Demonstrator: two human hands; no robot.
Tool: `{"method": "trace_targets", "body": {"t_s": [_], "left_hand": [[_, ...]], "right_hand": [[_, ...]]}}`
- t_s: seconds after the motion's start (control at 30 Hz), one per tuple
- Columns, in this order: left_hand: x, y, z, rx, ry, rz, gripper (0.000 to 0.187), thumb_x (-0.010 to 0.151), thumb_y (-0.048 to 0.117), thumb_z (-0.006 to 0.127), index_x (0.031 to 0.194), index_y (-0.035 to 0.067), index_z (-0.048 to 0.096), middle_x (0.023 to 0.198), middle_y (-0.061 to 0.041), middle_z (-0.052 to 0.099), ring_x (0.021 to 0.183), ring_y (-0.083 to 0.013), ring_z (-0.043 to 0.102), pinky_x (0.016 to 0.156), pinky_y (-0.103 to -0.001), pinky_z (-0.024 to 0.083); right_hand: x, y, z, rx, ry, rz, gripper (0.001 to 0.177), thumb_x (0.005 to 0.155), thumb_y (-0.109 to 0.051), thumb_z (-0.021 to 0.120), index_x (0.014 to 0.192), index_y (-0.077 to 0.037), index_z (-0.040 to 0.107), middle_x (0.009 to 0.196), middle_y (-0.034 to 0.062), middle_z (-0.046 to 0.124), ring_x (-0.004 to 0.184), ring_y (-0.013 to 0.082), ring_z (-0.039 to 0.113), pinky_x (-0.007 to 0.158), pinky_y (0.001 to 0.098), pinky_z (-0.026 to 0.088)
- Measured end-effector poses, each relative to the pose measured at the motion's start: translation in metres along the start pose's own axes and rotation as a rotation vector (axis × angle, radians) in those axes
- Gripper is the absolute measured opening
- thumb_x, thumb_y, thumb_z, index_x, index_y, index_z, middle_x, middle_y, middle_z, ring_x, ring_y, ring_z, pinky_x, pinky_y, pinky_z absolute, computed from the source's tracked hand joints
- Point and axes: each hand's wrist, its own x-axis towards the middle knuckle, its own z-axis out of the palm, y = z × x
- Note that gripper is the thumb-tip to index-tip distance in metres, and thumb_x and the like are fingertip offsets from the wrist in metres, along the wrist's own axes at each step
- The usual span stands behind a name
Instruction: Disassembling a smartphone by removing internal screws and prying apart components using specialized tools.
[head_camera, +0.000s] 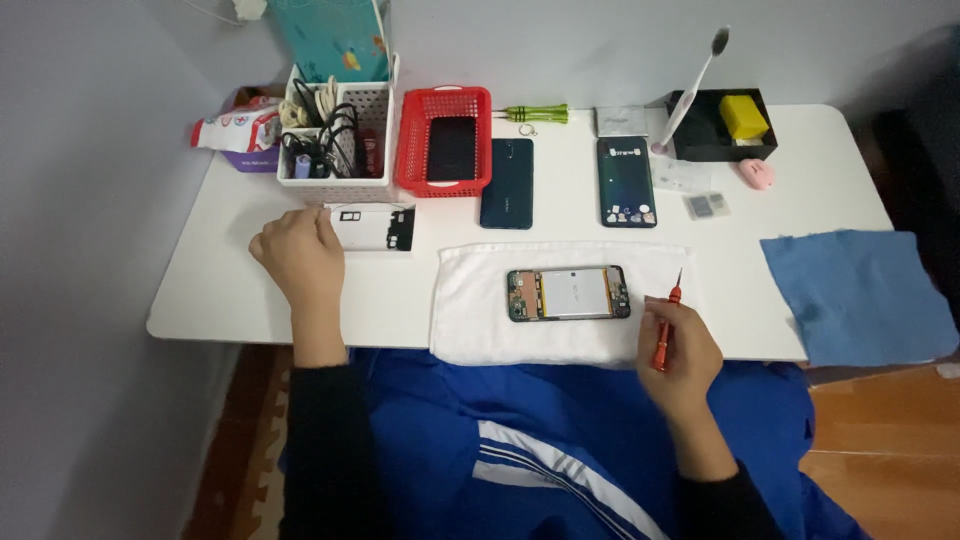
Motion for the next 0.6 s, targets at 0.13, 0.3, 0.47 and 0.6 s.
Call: {"method": "trace_targets", "body": {"t_s": [0.13,0.3,0.47,0.6], "left_hand": [[-0.008,-0.013,0.02,-0.003,-0.019,-0.01,0.017,0.102,0.018,0.071,0.085,0.015,0.072,0.08,-0.002,0.066,0.093,-0.0258,0.066,0.097,-0.043,0.034],[-0.009,-0.01,0.008,0.049,0.009,-0.096,0.018,0.104,0.026,0.073,0.088,0.019,0.078,0.102,-0.006,0.068,0.111,-0.0292,0.058,0.1,-0.046,0.028],[-0.015,-0.015,0.019,0.006,0.041,-0.105,0.019,0.105,0.032,0.074,0.091,0.021,0.08,0.106,-0.005,0.068,0.117,-0.0259,0.054,0.107,-0.048,0.019],[-0.015,0.012,-0.009,-0.058,0.187,0.057,0.006,0.102,0.023,0.078,0.098,0.021,0.082,0.109,0.0,0.066,0.12,-0.0202,0.052,0.107,-0.052,0.019]], "right_hand": [[0.003,-0.007,-0.001,0.007,0.002,-0.002,0.011,0.095,0.006,0.073,0.102,-0.002,0.075,0.095,0.0147,0.078,0.088,0.0337,0.075,0.086,0.0436,0.06],[0.006,-0.01,-0.003,0.014,-0.002,-0.076,0.01,0.094,0.009,0.072,0.101,0.001,0.073,0.092,0.0178,0.076,0.085,0.0371,0.074,0.081,0.0455,0.06],[0.004,-0.007,0.0,0.012,0.012,-0.078,0.012,0.093,0.009,0.073,0.102,0.001,0.074,0.092,0.0168,0.076,0.085,0.036,0.074,0.082,0.0442,0.061],[0.001,-0.004,0.0,-0.028,0.008,-0.059,0.018,0.092,0.01,0.074,0.105,-0.002,0.077,0.091,0.0137,0.076,0.085,0.0339,0.074,0.082,0.0433,0.06]]}}
